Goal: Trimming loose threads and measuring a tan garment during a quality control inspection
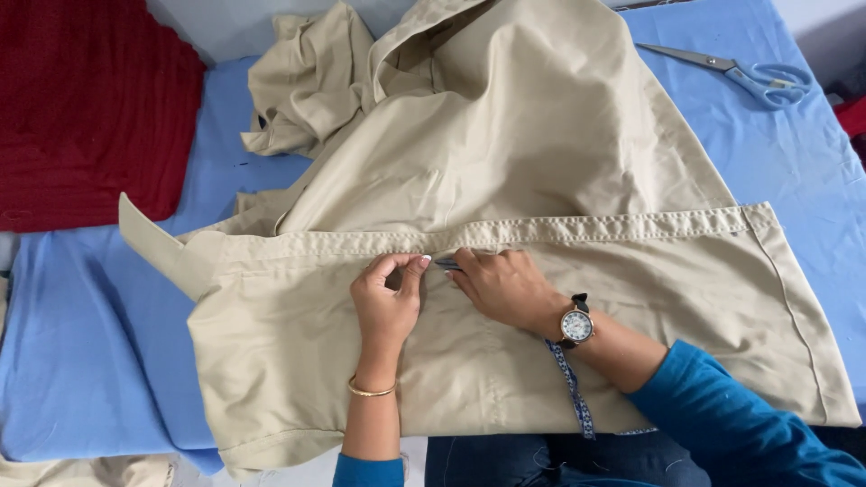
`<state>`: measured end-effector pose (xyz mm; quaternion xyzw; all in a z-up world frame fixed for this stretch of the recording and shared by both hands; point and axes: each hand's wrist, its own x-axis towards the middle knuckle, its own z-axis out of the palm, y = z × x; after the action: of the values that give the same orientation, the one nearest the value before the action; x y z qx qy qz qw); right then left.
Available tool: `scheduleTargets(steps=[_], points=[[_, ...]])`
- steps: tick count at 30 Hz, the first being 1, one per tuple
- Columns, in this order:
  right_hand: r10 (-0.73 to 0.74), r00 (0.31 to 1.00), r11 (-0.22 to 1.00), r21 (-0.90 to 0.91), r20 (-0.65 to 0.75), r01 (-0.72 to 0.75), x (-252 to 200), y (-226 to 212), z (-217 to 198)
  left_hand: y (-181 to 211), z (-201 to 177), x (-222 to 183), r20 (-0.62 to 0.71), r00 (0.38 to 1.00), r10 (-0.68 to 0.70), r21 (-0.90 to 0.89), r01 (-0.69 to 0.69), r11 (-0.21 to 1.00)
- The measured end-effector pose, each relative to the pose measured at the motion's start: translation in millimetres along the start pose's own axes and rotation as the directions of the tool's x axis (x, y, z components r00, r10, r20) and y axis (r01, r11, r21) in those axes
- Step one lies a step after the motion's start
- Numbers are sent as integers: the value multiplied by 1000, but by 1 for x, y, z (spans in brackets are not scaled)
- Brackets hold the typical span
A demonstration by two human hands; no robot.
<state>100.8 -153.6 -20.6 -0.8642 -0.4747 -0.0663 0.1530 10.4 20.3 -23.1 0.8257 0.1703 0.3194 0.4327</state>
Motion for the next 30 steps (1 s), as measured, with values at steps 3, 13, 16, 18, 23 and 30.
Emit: scheduleTargets(steps=[3, 13, 16, 18, 23, 30], points=[[2, 1000, 1000, -16, -9, -3, 0, -3, -1, -1, 1, -1, -7, 1000, 18, 0, -18, 1000], [10, 1000, 1000, 11, 22, -10, 3, -3, -6, -2, 2, -1, -2, 999, 40, 21, -40, 999], [8, 1000, 1000, -2, 28, -8, 2, -1, -4, -4, 1, -1, 3, 1000, 1, 1, -1, 1000], [12, 1000, 1000, 19, 7, -12, 1, -1, -3, -3, 1, -2, 0, 1000, -24, -9, 24, 1000], [-6, 1000, 1000, 4, -14, 6, 3, -4, -4, -1, 0, -1, 1, 1000, -29, -22, 29, 999], [-44, 999, 999, -10, -10, 44, 9, -7, -10, -10, 4, -4, -9, 1000, -26, -7, 26, 1000]])
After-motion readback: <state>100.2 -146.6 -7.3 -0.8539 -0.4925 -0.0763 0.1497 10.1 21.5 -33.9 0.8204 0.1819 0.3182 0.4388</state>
